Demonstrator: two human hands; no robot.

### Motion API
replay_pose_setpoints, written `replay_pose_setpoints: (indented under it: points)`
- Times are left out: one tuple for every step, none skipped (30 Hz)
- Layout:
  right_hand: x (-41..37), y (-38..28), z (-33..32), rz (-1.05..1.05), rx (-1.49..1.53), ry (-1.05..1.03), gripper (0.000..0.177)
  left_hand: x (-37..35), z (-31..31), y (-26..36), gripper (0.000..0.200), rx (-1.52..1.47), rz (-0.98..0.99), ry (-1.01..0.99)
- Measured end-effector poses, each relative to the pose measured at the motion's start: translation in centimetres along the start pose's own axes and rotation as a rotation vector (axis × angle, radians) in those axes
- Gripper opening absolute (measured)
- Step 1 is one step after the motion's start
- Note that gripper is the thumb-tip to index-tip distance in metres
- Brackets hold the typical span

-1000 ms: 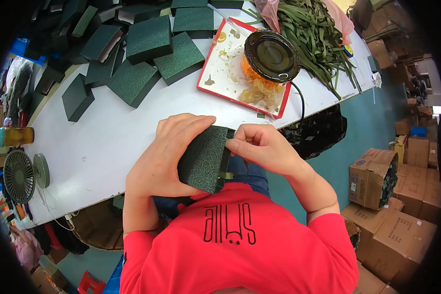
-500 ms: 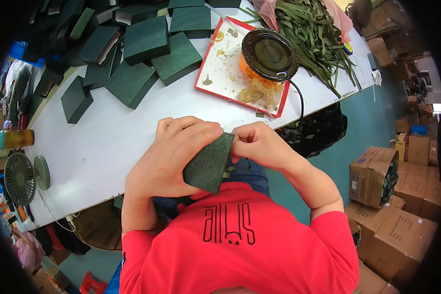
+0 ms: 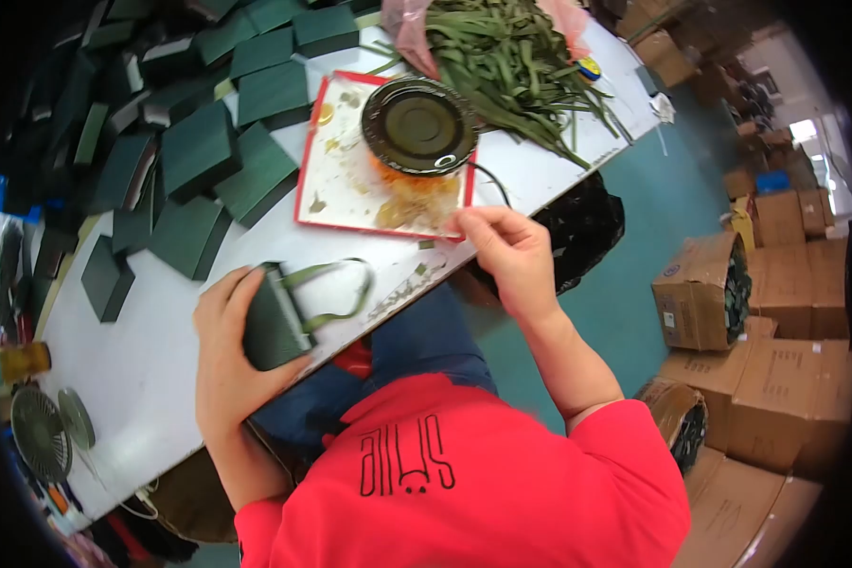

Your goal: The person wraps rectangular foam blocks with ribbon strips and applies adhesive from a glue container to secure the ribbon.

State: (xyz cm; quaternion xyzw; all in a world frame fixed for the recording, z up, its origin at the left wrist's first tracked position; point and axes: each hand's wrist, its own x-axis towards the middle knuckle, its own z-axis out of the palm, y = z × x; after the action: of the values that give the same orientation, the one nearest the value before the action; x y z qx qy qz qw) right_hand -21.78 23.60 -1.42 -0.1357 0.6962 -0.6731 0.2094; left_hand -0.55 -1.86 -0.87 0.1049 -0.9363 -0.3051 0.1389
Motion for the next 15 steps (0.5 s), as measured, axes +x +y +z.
replay_pose_setpoints:
  points:
    - [0.7,0.2,-0.7,-0.044,0.01,0.107,0.017,-0.5,-0.4,-0.1,0.096,0.103,-0.085,0.001]
    - [1.6,0.6,-2.0,-0.111,-0.041,0.224,0.014,-0.8,-0.7,-0.2,0.095,0.16,-0.135,0.013]
    - [2.4,0.8,-3.5,-0.095,-0.094,0.329,0.014,-1.2,-0.9,-0.4,0.093,0.218,-0.19,0.026]
    - [3.4,1.4,-5.1,-0.192,-0.15,0.415,0.015,-1.6,-1.2,-0.5,0.092,0.278,-0.248,0.038]
    - [4.5,2.0,-6.8,-0.253,-0.15,0.483,0.015,-1.9,-1.6,-0.6,0.093,0.293,-0.289,0.026]
    - [5.7,2.7,-8.7,-0.326,-0.21,0.549,0.015,-2.1,-1.9,-0.8,0.093,0.307,-0.329,0.016]
    - [6.7,3.2,-10.6,-0.376,-0.295,0.617,0.016,-2.4,-2.3,-0.7,0.094,0.322,-0.37,0.006]
    - [7.8,4.0,-12.6,-0.41,-0.352,0.672,0.019,-2.7,-2.8,-0.5,0.074,0.32,-0.386,0.012]
    - [8.4,4.1,-13.9,-0.408,-0.423,0.741,0.021,-3.0,-3.0,-1.0,0.066,0.236,-0.416,0.024]
    - [9.0,4.5,-15.2,-0.41,-0.44,0.796,0.023,-3.3,-3.4,-1.8,0.058,0.151,-0.445,0.034]
    - [9.5,5.0,-16.4,-0.411,-0.457,0.849,0.024,-3.4,-3.6,-2.3,0.05,0.066,-0.474,0.045]
    - [10.1,5.6,-17.6,-0.39,-0.471,0.864,0.025,-3.4,-3.5,-2.3,0.034,0.075,-0.469,0.085]
    - [10.6,6.2,-18.7,-0.368,-0.485,0.878,0.026,-3.5,-3.6,-2.7,0.034,0.025,-0.568,0.077]
    - [11.1,6.5,-19.7,-0.346,-0.497,0.893,0.027,-3.6,-3.7,-3.3,0.033,-0.025,-0.667,0.069]
    - [11.7,6.4,-20.5,-0.358,-0.572,0.874,0.028,-3.8,-3.8,-4.0,0.033,-0.075,-0.765,0.06]
